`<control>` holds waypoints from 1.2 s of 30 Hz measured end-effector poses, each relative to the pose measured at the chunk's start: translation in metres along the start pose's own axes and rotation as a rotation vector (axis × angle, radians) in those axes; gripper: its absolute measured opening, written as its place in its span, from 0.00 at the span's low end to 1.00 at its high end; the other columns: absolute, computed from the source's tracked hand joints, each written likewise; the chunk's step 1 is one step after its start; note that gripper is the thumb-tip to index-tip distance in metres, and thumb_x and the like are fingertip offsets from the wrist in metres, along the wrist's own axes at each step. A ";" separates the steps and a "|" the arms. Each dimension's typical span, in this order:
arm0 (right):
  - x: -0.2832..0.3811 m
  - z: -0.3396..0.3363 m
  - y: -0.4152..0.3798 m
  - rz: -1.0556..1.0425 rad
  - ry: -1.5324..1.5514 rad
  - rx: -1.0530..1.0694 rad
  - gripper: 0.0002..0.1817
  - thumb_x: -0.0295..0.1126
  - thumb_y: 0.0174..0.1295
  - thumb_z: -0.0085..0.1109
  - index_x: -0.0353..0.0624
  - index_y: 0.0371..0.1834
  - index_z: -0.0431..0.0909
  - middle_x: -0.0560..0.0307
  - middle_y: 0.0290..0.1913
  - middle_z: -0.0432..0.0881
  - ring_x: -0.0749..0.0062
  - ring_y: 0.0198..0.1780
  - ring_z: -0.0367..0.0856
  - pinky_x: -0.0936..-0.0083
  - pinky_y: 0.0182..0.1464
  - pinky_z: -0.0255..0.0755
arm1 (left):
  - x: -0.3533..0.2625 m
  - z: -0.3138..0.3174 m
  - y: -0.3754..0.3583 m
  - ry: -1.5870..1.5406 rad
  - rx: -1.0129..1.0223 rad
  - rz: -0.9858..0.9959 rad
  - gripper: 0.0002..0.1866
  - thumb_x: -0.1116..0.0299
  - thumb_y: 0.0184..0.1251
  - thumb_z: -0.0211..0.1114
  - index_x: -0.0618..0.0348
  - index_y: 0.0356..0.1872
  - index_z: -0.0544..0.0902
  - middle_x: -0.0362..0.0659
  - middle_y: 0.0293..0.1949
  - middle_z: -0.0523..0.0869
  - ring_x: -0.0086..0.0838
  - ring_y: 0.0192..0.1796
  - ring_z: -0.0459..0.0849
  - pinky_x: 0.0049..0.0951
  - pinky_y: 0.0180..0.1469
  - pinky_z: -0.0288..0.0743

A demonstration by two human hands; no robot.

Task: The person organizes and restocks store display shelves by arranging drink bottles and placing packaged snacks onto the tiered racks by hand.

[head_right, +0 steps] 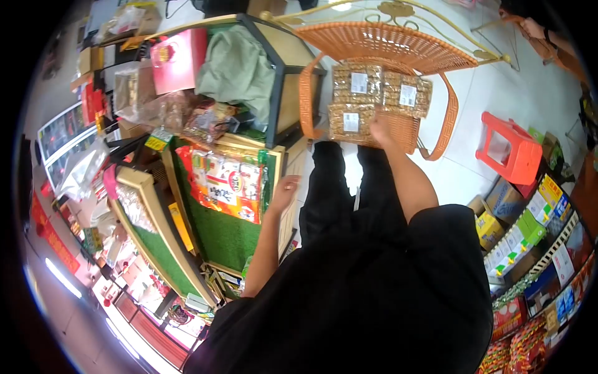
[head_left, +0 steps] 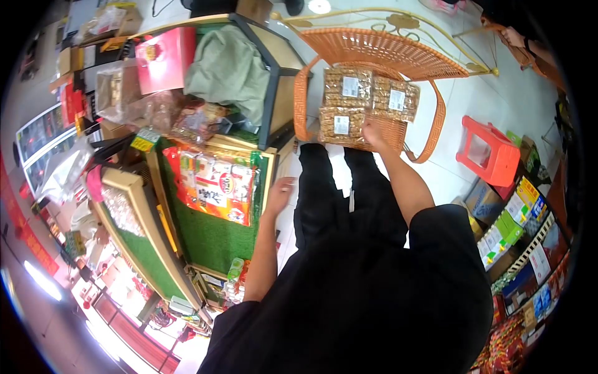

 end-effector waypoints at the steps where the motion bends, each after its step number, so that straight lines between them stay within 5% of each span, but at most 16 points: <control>1: -0.012 0.007 0.005 -0.038 -0.141 -0.056 0.14 0.39 0.63 0.51 0.39 0.31 0.76 0.52 0.23 0.79 0.62 0.25 0.78 0.64 0.30 0.71 | 0.007 0.040 0.019 -0.023 0.127 0.063 0.18 0.70 0.62 0.62 0.61 0.54 0.78 0.46 0.48 0.81 0.32 0.49 0.80 0.29 0.54 0.73; 6: -0.003 0.003 -0.003 -0.008 -0.105 -0.191 0.16 0.41 0.64 0.52 0.36 0.29 0.74 0.52 0.21 0.76 0.63 0.24 0.76 0.65 0.29 0.70 | 0.048 0.129 0.136 0.042 0.243 -0.181 0.30 0.62 0.60 0.63 0.66 0.63 0.69 0.56 0.52 0.80 0.42 0.57 0.79 0.33 0.59 0.70; 9: -0.041 0.010 0.018 0.181 0.094 -0.251 0.20 0.44 0.65 0.52 0.34 0.36 0.74 0.53 0.31 0.78 0.68 0.31 0.76 0.68 0.32 0.70 | 0.063 0.158 0.219 0.222 0.446 0.050 0.36 0.61 0.58 0.62 0.72 0.65 0.61 0.64 0.57 0.74 0.52 0.60 0.75 0.40 0.63 0.68; 11: -0.134 0.027 0.053 0.240 0.228 -0.253 0.21 0.44 0.67 0.50 0.32 0.45 0.75 0.48 0.40 0.80 0.64 0.41 0.79 0.68 0.42 0.72 | 0.014 0.144 0.235 0.304 0.250 -0.001 0.37 0.61 0.58 0.62 0.71 0.65 0.59 0.65 0.60 0.70 0.53 0.62 0.72 0.41 0.64 0.67; 13: -0.067 0.015 0.016 0.207 -0.204 -0.186 0.25 0.44 0.68 0.47 0.31 0.54 0.73 0.42 0.49 0.81 0.57 0.52 0.78 0.67 0.55 0.69 | -0.010 0.130 0.241 0.402 0.028 -0.124 0.39 0.59 0.58 0.62 0.68 0.66 0.55 0.64 0.65 0.63 0.55 0.67 0.65 0.42 0.67 0.64; 16: -0.067 0.030 0.020 0.194 -0.124 -0.096 0.27 0.41 0.69 0.43 0.31 0.62 0.68 0.39 0.59 0.75 0.53 0.62 0.72 0.66 0.63 0.62 | 0.024 0.151 0.254 0.165 -0.037 -0.395 0.46 0.58 0.57 0.61 0.65 0.71 0.47 0.63 0.70 0.55 0.54 0.73 0.54 0.44 0.73 0.53; 18: -0.078 0.036 0.018 0.212 -0.064 -0.236 0.22 0.34 0.64 0.45 0.30 0.56 0.72 0.35 0.53 0.78 0.46 0.56 0.76 0.63 0.59 0.67 | 0.017 0.151 0.249 0.169 -0.010 -0.407 0.47 0.58 0.54 0.63 0.64 0.72 0.49 0.62 0.72 0.53 0.54 0.73 0.52 0.43 0.73 0.52; 19: -0.042 0.026 0.002 0.288 -0.084 -0.051 0.27 0.35 0.66 0.43 0.32 0.66 0.65 0.43 0.64 0.71 0.56 0.66 0.67 0.68 0.67 0.58 | 0.009 0.146 0.245 0.168 -0.015 -0.274 0.46 0.57 0.54 0.64 0.62 0.71 0.52 0.62 0.71 0.55 0.54 0.73 0.54 0.44 0.73 0.51; 21: -0.017 0.010 -0.019 0.204 -0.138 -0.029 0.24 0.33 0.62 0.48 0.32 0.60 0.70 0.38 0.54 0.78 0.50 0.58 0.74 0.65 0.61 0.65 | 0.001 0.132 0.225 0.071 -0.118 0.028 0.41 0.56 0.52 0.65 0.59 0.68 0.63 0.60 0.69 0.63 0.55 0.69 0.62 0.44 0.70 0.57; 24: -0.024 -0.031 -0.047 0.086 -0.416 0.083 0.27 0.41 0.60 0.51 0.36 0.60 0.70 0.36 0.52 0.79 0.44 0.56 0.76 0.61 0.60 0.67 | 0.043 0.172 0.212 0.140 0.473 -0.128 0.41 0.45 0.54 0.62 0.53 0.69 0.65 0.57 0.65 0.71 0.49 0.65 0.70 0.43 0.64 0.67; 26: -0.015 -0.056 -0.076 0.135 -0.550 0.082 0.28 0.48 0.61 0.50 0.37 0.57 0.72 0.32 0.49 0.79 0.40 0.55 0.76 0.58 0.58 0.68 | 0.025 0.160 0.147 0.002 0.226 -0.213 0.46 0.35 0.47 0.67 0.59 0.62 0.73 0.62 0.57 0.76 0.50 0.61 0.74 0.40 0.62 0.69; 27: 0.003 -0.062 -0.096 0.101 -0.537 0.110 0.27 0.48 0.62 0.50 0.37 0.54 0.73 0.34 0.46 0.81 0.42 0.51 0.79 0.57 0.55 0.70 | 0.023 0.164 0.126 -0.019 0.236 -0.203 0.45 0.35 0.49 0.65 0.60 0.62 0.72 0.63 0.57 0.75 0.53 0.61 0.73 0.41 0.63 0.68; 28: 0.005 -0.069 -0.106 0.037 -0.549 0.103 0.20 0.39 0.65 0.53 0.33 0.50 0.73 0.44 0.40 0.82 0.60 0.42 0.80 0.68 0.45 0.73 | 0.021 0.163 0.108 -0.121 0.271 -0.167 0.48 0.40 0.49 0.66 0.56 0.69 0.64 0.59 0.60 0.76 0.51 0.61 0.74 0.42 0.63 0.68; 31: 0.026 -0.074 -0.137 -0.065 -0.538 0.071 0.22 0.39 0.60 0.58 0.36 0.52 0.74 0.48 0.40 0.83 0.67 0.38 0.81 0.70 0.41 0.75 | 0.023 0.158 0.064 -0.467 0.196 -0.196 0.45 0.46 0.52 0.69 0.66 0.65 0.62 0.55 0.45 0.83 0.38 0.45 0.84 0.32 0.49 0.76; 34: 0.064 -0.052 -0.158 -0.089 -0.585 0.046 0.18 0.38 0.60 0.55 0.36 0.48 0.75 0.51 0.32 0.82 0.69 0.32 0.80 0.72 0.34 0.75 | 0.015 0.119 0.027 -0.901 0.183 -0.110 0.38 0.57 0.60 0.69 0.55 0.66 0.57 0.48 0.39 0.83 0.25 0.32 0.83 0.26 0.32 0.76; 36: 0.104 -0.023 -0.172 -0.177 -0.514 0.048 0.18 0.37 0.59 0.55 0.35 0.46 0.76 0.50 0.32 0.82 0.69 0.30 0.79 0.72 0.33 0.74 | 0.016 0.074 0.006 -0.908 0.118 -0.063 0.36 0.59 0.61 0.68 0.54 0.65 0.59 0.46 0.38 0.81 0.26 0.33 0.83 0.25 0.33 0.77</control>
Point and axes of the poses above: each hand's wrist, its own y-axis towards the middle knuckle, its own z-axis out of the palm, x = y × z, the point moved 4 cm from there along y, towards the middle knuckle
